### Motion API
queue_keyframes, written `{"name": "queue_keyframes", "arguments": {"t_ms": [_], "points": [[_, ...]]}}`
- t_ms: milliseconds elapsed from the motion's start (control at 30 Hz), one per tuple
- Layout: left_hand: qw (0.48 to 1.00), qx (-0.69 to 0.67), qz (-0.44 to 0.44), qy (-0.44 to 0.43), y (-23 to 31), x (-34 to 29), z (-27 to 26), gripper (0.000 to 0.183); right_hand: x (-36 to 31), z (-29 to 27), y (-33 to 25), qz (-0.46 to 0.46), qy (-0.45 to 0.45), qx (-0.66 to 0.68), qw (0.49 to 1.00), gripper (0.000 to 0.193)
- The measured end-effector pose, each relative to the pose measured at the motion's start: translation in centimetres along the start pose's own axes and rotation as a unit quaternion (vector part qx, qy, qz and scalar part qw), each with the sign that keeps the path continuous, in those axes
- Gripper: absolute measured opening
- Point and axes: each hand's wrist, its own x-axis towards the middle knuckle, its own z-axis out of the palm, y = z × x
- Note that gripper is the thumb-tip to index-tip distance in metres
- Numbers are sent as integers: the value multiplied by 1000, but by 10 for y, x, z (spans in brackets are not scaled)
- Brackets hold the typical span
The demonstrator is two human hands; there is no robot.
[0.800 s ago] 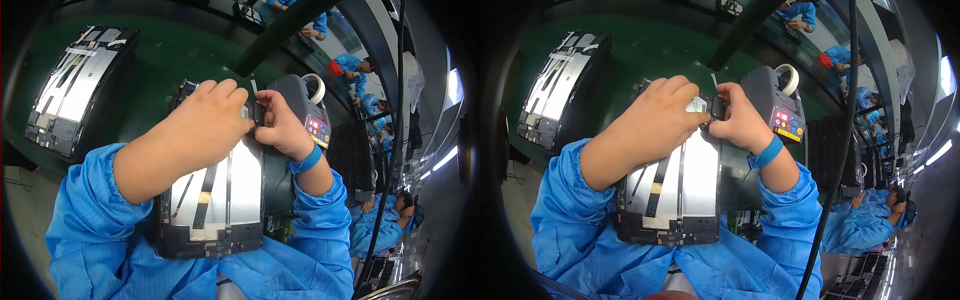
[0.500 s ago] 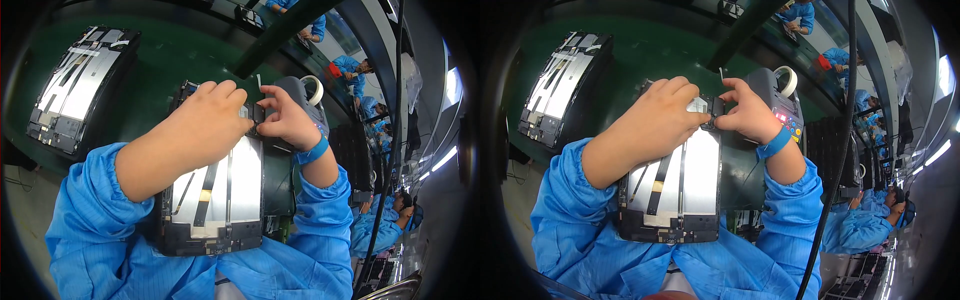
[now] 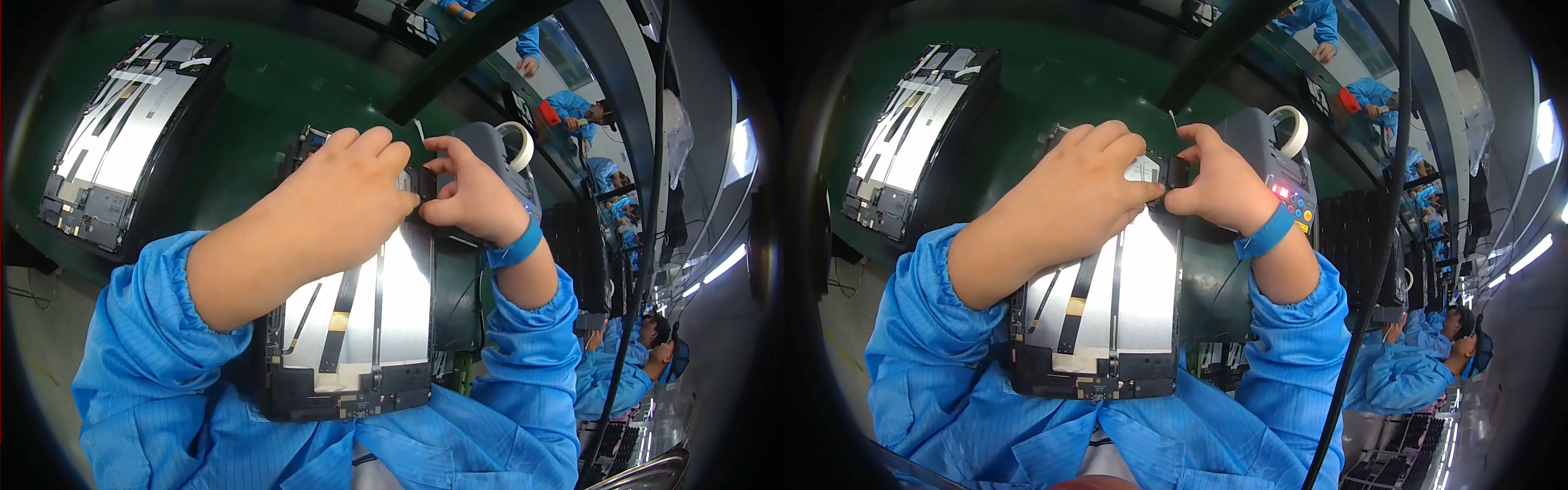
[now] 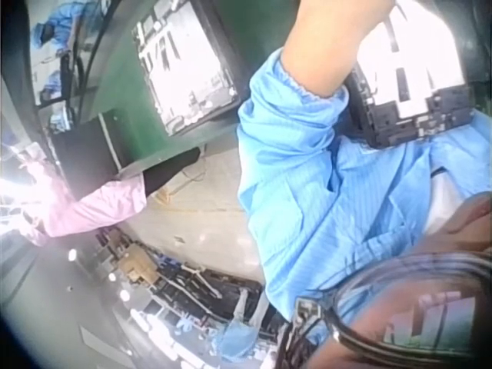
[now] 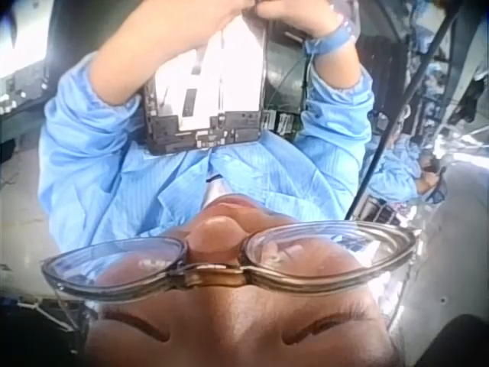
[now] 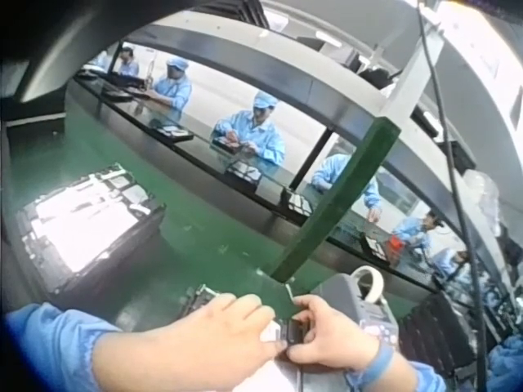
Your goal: The person assembles electronic tablets by applying adhesive tape to the tablet with a tape dispenser, then connecting ribbon cables by hand.
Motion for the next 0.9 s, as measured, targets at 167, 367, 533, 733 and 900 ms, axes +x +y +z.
{"name": "queue_keyframes", "arguments": {"t_ms": [167, 367, 533, 733, 900], "points": [[1000, 7, 1, 7, 0, 0, 1, 20, 0, 1, -3, -2, 3, -37, 999, 80], [1000, 21, -6, -15, 0, 2, -1, 21, 2, 15, -1, -17, 27, -19, 999, 82], [1000, -9, 2, 30, 0, 0, 0, 22, -20, 27, 18, -42, 70, 155, 984, 58], [999, -24, 13, 39, 3, 2, 0, 24, -52, 56, 48, -168, 217, 249, 929, 47], [999, -32, 20, 11, 2, 11, -3, 26, -70, 67, 49, -229, 219, 111, 942, 70]]}}
